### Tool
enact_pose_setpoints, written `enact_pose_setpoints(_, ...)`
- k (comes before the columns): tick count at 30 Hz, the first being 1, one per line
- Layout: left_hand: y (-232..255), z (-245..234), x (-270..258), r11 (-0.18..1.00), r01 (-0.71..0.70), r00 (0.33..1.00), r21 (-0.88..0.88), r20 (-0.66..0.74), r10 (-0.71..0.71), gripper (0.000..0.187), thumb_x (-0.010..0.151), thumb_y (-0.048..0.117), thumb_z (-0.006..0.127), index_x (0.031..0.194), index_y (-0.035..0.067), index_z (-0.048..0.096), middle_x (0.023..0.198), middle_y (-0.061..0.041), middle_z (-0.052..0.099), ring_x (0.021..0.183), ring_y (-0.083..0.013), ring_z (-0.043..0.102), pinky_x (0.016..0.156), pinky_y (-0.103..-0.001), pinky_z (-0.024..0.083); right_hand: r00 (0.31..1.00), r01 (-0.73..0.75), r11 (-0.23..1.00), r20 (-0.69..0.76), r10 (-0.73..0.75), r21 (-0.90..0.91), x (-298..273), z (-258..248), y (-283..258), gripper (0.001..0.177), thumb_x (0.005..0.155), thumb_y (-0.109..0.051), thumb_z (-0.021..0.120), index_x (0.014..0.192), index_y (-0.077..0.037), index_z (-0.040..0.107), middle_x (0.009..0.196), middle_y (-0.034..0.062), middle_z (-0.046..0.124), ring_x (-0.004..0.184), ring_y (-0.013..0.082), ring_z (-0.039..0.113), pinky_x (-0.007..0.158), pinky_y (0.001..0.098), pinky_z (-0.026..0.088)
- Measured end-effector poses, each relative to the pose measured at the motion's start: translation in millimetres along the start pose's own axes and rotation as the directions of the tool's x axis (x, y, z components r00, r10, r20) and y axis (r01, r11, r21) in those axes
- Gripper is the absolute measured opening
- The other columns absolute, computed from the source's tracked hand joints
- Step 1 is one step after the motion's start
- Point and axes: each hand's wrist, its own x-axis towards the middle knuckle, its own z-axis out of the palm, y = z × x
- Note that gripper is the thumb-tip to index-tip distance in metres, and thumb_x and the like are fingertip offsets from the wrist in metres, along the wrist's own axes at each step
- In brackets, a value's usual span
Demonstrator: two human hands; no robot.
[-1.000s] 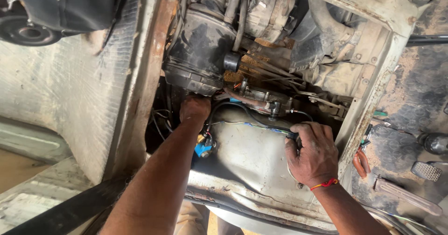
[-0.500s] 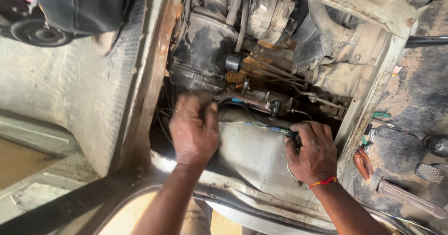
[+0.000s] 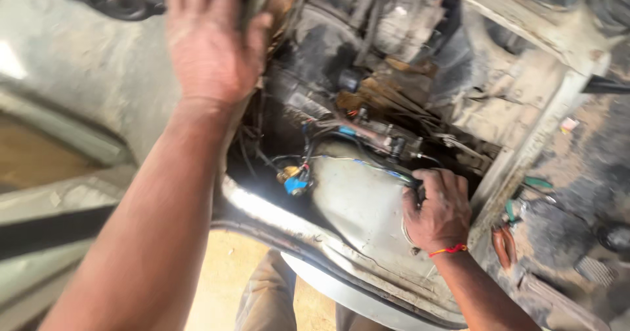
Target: The person manipulates electrical wires and connectors within an engine compartment by hand. They organize the wiring and press connectors into place.
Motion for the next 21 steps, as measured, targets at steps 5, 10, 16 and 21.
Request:
enact_pose_setpoints(5, -10.2, 16.8, -3.6, 1.000, -0.008, 0.963, -0.008, 0.268, 0.010, 0.050, 0.085, 0.029, 0.083, 0.126, 0.007, 0.064, 0.132, -0.024, 0.048, 0.116, -0.0446, 0.047, 0.092, -0.056, 0.042, 0.999, 0.015, 1.000, -0.029, -0.014, 0.018, 0.9, -0.2, -2.8, 0.034, 0.084, -0.020, 0.075, 0.115, -0.011, 0.066, 0.111, 0.0143, 0.063, 0.107, 0.0399, 0.056, 0.092, 0.0504, 0.048)
enact_pose_setpoints(10, -8.8, 16.6, -3.4, 0.998, -0.061, 0.950, 0.012, 0.308, 0.054, 0.070, 0.076, 0.026, 0.082, 0.141, 0.010, 0.062, 0.134, -0.023, 0.042, 0.120, -0.0434, 0.042, 0.091, -0.056, 0.038, 0.999, 0.020, 0.999, -0.046, -0.019, 0.033, -1.1, 3.1, -0.7, 0.034, 0.085, -0.020, 0.075, 0.116, -0.010, 0.065, 0.112, 0.0143, 0.063, 0.107, 0.0401, 0.056, 0.092, 0.0505, 0.049)
enact_pose_setpoints(16, -6.1, 18.1, -4.6, 0.999, 0.047, 0.954, -0.004, 0.297, -0.044, 0.055, 0.075, 0.022, 0.080, 0.127, 0.013, 0.065, 0.132, -0.021, 0.043, 0.119, -0.0413, 0.041, 0.097, -0.054, 0.038, 1.000, 0.005, 1.000, 0.009, -0.005, -0.025, 3.4, -1.1, -6.9, 0.034, 0.087, -0.022, 0.074, 0.117, -0.010, 0.066, 0.111, 0.0143, 0.063, 0.105, 0.0381, 0.056, 0.089, 0.0498, 0.049)
enact_pose_setpoints(21, -4.4, 23.6, -3.3, 0.998, 0.054, 0.958, -0.039, 0.286, -0.040, 0.051, 0.076, 0.020, 0.078, 0.124, 0.010, 0.066, 0.129, -0.020, 0.043, 0.118, -0.0393, 0.041, 0.099, -0.052, 0.039, 0.998, -0.039, 0.999, 0.038, 0.040, -0.036, 5.9, -4.9, -6.5, 0.034, 0.086, -0.025, 0.074, 0.115, -0.010, 0.067, 0.108, 0.0121, 0.063, 0.103, 0.0370, 0.057, 0.087, 0.0494, 0.049)
